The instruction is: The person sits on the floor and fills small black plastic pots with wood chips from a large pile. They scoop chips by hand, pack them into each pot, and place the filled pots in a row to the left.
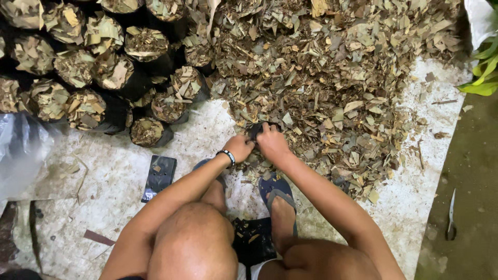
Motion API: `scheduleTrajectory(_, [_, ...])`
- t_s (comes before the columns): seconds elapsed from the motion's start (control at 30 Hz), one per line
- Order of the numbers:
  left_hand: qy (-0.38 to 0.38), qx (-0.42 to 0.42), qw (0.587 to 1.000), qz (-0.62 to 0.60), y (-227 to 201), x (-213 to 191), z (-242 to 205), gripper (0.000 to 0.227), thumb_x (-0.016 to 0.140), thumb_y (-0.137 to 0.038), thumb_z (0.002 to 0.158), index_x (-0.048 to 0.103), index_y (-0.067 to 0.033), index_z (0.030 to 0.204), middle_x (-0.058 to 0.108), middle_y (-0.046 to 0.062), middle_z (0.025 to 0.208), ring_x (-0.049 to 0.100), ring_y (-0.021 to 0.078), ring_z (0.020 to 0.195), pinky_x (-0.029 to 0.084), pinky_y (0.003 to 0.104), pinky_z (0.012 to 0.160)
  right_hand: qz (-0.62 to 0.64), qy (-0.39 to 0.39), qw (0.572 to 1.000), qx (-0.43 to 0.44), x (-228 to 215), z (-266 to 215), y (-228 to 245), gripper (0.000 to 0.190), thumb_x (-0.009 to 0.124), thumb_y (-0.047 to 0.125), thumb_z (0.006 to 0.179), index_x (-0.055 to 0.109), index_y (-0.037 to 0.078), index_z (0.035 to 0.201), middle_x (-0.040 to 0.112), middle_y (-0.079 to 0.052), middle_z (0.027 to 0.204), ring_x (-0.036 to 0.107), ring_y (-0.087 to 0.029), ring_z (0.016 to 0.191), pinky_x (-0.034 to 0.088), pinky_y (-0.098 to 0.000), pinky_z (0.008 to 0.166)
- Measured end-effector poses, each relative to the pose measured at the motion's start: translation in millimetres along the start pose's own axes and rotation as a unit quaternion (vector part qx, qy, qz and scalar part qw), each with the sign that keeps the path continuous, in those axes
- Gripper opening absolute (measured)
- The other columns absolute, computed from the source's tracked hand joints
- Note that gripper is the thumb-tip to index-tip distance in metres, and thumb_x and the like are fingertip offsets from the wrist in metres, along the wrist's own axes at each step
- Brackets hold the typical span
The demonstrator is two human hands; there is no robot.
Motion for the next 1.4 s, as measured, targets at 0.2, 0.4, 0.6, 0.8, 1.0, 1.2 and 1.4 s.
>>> scheduleTrajectory(0.2, [-0.023,-0.013,0.998,0.048,-23,-33,-20,0.041,0.064,-0.039,0.087,0.074,-0.0024,0.102,0.072,0.028,0.099,0.069,0.0445,0.097,0.054,0.052,0.091,0.228,-0.11,0.96,-0.121,-54,-25,-27,0.041,0.064,0.004,0.088,0.072,0.004,0.128,0.067,-0.024,0.131,0.07,-0.041,0.105,0.056,-0.0479,0.096])
scheduleTrajectory(0.4, [-0.095,0.121,0.987,0.045,-41,-56,-21,0.039,0.064,-0.025,0.092,0.059,-0.0005,0.121,0.059,0.029,0.12,0.063,0.046,0.107,0.054,0.051,0.092,0.35,0.007,0.915,0.202,-51,-45,-91,0.031,0.063,0.018,0.101,0.068,0.011,0.131,0.072,-0.014,0.121,0.074,-0.032,0.1,0.061,-0.0403,0.098])
scheduleTrajectory(0.6, [-0.036,0.318,0.938,0.135,-38,-53,18,0.037,0.062,-0.008,0.093,0.062,-0.0128,0.129,0.052,0.021,0.138,0.06,0.0428,0.119,0.054,0.048,0.097,0.102,0.035,0.963,0.245,-23,-35,-111,0.105,0.091,0.023,0.071,0.031,0.012,0.158,0.03,-0.026,0.155,0.045,-0.049,0.132,0.049,-0.0535,0.104])
scheduleTrajectory(0.8, [0.045,0.313,0.921,0.226,-32,-36,53,0.06,0.061,0.002,0.086,0.061,-0.0225,0.14,0.053,0.023,0.144,0.065,0.0435,0.115,0.055,0.048,0.096,0.017,0.119,0.975,0.186,0,-7,-103,0.11,0.093,0.028,0.068,0.029,0.027,0.158,0.027,-0.019,0.158,0.037,-0.052,0.138,0.043,-0.0582,0.111])
scheduleTrajectory(1.0, [-0.004,0.211,0.964,0.16,-30,-28,30,0.068,0.065,0.001,0.077,0.053,-0.0086,0.143,0.052,0.034,0.138,0.061,0.0513,0.116,0.052,0.051,0.1,0.068,0.044,0.991,0.105,22,-25,-94,0.072,0.066,0.0,0.082,0.05,0.021,0.149,0.042,-0.027,0.149,0.054,-0.053,0.125,0.054,-0.0534,0.102])
scheduleTrajectory(1.2, [0.0,0.111,0.991,0.079,-34,-15,-4,0.073,0.072,-0.011,0.078,0.043,-0.001,0.145,0.044,0.042,0.137,0.054,0.0566,0.119,0.049,0.052,0.102,0.056,0.093,0.986,0.126,42,-35,-98,0.068,0.055,-0.004,0.093,0.047,0.023,0.154,0.052,-0.025,0.14,0.067,-0.044,0.111,0.058,-0.0505,0.094])
scheduleTrajectory(1.4, [-0.009,0.088,0.988,0.125,-48,-34,-28,0.065,0.07,-0.027,0.086,0.047,-0.0062,0.143,0.047,0.03,0.138,0.058,0.0483,0.117,0.052,0.053,0.097,0.376,-0.018,0.902,0.21,23,-39,-130,0.073,0.071,-0.009,0.078,0.054,0.019,0.143,0.046,-0.017,0.151,0.055,-0.038,0.126,0.051,-0.0457,0.103])
Point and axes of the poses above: each hand's wrist, its own z-axis towards the middle knuckle, its own x-axis out of the palm, y = z × x, the point moved 2 cm from there along z, towards the middle knuckle
